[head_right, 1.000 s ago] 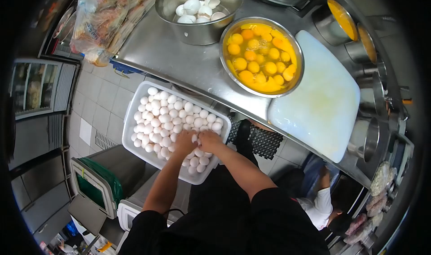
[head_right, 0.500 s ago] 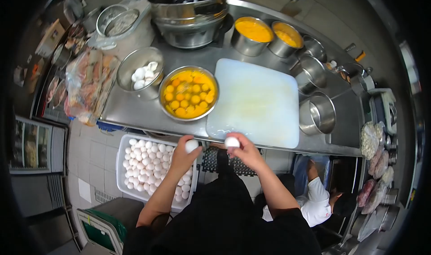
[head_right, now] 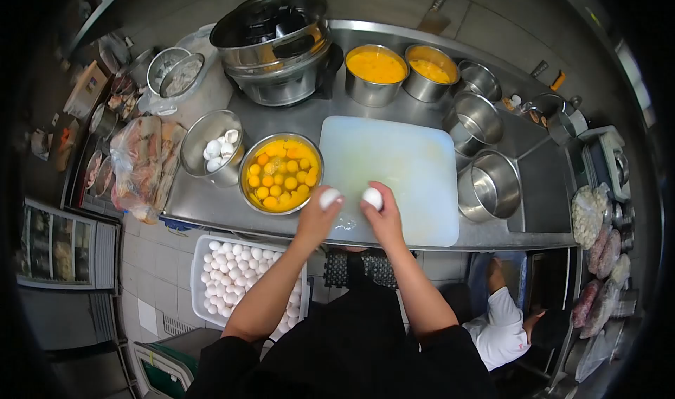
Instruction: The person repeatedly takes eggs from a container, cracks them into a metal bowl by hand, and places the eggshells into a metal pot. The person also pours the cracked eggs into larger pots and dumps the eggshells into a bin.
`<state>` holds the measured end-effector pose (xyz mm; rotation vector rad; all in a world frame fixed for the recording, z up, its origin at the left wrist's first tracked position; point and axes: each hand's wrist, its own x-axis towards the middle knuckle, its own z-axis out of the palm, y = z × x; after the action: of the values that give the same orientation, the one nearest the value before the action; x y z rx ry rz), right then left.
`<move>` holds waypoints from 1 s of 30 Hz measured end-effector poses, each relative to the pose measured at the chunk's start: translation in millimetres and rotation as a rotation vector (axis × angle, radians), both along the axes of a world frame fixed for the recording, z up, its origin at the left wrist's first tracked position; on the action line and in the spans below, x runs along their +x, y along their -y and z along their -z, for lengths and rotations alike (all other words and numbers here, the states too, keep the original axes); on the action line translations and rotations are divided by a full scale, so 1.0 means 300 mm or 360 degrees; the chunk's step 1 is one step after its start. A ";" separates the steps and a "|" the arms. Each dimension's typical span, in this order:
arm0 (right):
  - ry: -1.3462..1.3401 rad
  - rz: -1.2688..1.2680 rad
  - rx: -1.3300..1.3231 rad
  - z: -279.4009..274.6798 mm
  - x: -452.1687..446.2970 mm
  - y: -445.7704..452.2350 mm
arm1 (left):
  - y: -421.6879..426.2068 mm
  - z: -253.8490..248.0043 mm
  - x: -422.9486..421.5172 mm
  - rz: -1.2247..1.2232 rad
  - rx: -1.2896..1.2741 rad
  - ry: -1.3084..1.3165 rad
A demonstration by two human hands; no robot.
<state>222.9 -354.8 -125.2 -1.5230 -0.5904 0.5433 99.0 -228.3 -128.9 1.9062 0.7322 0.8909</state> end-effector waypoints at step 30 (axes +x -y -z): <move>0.1117 -0.0566 0.0057 -0.329 -0.066 -0.591 | -0.535 -0.390 -0.231 0.0167 -0.0515 -0.0217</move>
<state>203.0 -177.5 -26.6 -1.5710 -1.4216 0.2433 29.8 -67.9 -11.8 1.7090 0.7972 0.5436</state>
